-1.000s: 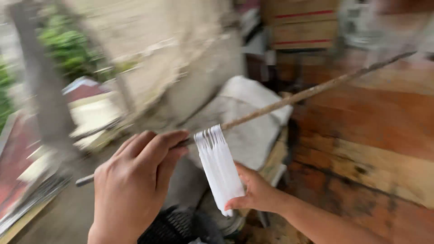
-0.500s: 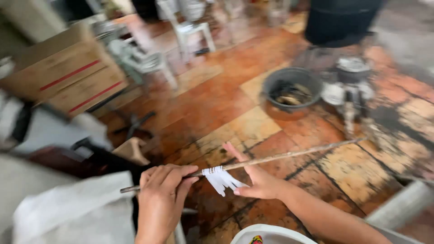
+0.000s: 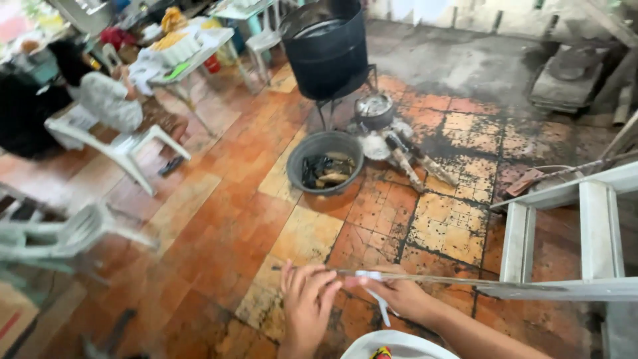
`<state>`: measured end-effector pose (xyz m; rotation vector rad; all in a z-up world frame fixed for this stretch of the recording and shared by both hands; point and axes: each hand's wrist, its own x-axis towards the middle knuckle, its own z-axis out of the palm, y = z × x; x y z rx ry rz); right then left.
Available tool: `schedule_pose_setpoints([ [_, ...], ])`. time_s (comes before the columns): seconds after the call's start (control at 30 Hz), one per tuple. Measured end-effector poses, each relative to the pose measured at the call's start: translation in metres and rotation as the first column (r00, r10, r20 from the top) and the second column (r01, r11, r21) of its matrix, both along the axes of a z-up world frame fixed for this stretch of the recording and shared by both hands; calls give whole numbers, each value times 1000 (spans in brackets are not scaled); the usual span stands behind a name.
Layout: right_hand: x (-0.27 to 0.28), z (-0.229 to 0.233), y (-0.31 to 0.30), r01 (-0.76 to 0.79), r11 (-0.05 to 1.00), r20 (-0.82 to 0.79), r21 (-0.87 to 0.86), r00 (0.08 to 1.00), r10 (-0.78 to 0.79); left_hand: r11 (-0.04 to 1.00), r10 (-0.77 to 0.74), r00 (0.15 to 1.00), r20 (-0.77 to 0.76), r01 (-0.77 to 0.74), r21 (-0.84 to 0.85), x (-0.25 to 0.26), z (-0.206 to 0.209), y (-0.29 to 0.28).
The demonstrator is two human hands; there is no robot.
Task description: Trimming the excess wax and wick from the bottom of newly made candles and hanging the rods on a storage rack.
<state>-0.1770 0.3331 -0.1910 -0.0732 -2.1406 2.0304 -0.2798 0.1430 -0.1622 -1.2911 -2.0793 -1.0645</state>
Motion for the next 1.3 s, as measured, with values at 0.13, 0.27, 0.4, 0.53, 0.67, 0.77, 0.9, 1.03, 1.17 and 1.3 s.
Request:
schedule_pose_setpoints([
  [0.13, -13, 14, 18, 327, 933, 438, -149, 868, -235, 974, -152, 987, 46, 141, 176, -50, -58, 18],
  [0.27, -22, -18, 27, 545, 814, 601, -199, 725, -338, 814, -151, 665, 732, 504, -290, -78, -96, 51],
  [0.4, -39, -8, 48, 390, 833, 308, -393, 909, -281, 590, -69, 374, 925, 763, -264, -90, -92, 123],
  [0.53, -60, -22, 108, 401, 788, 140, -467, 913, -382, 631, -198, 281, 939, 769, -97, -116, -146, 188],
  [0.67, -84, -22, 193, 515, 767, 463, -381, 825, -324, 669, -122, 234, 965, 738, -95, -141, -150, 272],
  [0.77, -101, -51, 269, 540, 781, 499, -314, 794, -348, 688, -90, 36, 995, 725, 36, -167, -179, 337],
  [0.9, -112, -68, 356, 523, 852, 662, -38, 652, -371, 772, -126, 77, 989, 634, 49, -184, -128, 403],
  [1.03, -133, -64, 421, 596, 802, 585, -49, 668, -460, 852, -100, 2, 995, 517, 84, -201, -126, 465],
  [1.17, -160, -59, 479, 610, 777, 492, -156, 730, -474, 832, -115, 183, 976, 555, -6, -235, -98, 523],
  [1.3, -187, -81, 544, 694, 719, 669, 10, 530, -521, 657, -445, 418, 792, 754, -30, -290, -118, 580],
])
